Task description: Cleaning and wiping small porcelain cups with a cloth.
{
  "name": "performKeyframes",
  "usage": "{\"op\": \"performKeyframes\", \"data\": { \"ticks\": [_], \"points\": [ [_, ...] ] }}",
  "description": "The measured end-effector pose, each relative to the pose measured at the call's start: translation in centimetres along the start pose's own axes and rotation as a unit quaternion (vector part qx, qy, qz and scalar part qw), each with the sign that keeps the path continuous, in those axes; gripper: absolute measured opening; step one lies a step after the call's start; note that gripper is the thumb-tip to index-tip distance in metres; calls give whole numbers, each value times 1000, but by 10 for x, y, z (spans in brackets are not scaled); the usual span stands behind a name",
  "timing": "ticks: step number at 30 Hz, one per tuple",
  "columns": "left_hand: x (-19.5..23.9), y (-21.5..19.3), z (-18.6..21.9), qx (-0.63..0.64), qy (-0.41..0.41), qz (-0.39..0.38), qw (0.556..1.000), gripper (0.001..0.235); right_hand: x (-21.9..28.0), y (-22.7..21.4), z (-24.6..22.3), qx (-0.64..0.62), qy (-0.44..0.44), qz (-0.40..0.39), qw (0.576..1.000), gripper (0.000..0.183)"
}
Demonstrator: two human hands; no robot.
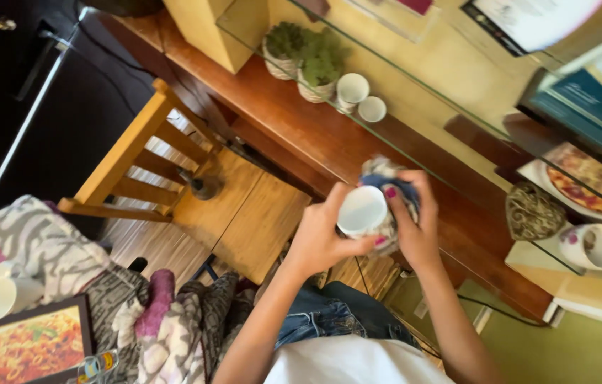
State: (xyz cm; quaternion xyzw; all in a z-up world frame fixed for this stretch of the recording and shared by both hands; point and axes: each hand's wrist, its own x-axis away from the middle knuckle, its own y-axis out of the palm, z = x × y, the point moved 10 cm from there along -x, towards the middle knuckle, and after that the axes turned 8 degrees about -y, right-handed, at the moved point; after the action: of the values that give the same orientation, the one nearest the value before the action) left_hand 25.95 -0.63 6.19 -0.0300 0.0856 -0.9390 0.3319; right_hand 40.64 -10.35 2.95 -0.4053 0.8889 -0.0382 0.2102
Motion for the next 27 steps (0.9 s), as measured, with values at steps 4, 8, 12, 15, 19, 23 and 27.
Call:
{"op": "performKeyframes", "data": {
  "ticks": [4, 8, 12, 15, 19, 23, 27],
  "points": [
    [-3, 26, -4, -78, -39, -51, 995, 71, 15, -6, 38, -123, 90, -38, 988, 23],
    [-10, 25, 0, 13, 0, -27, 1000, 87, 28, 3, 68, -274, 205, -38, 939, 24],
    [-25, 30, -10, -37, -13, -65, 997, 90, 24, -6, 78, -238, 201, 11, 950, 18],
    [-37, 30, -14, -54, -19, -100, 993, 85, 4, -19, 43, -53, 59, -7, 997, 16],
    [-49, 20, -5, -67, 61, -100, 991, 83, 0, -20, 30, 36, 35, 27, 998, 14],
    [-57, 13, -28, -98, -7, -95, 991, 65, 5, -14, 15, 78, 6, 113, 991, 17],
    [-66, -1, -51, -86, -57, -24, 994, 61, 1, 1, -27, 116, -112, 139, 977, 23]
  ]
}}
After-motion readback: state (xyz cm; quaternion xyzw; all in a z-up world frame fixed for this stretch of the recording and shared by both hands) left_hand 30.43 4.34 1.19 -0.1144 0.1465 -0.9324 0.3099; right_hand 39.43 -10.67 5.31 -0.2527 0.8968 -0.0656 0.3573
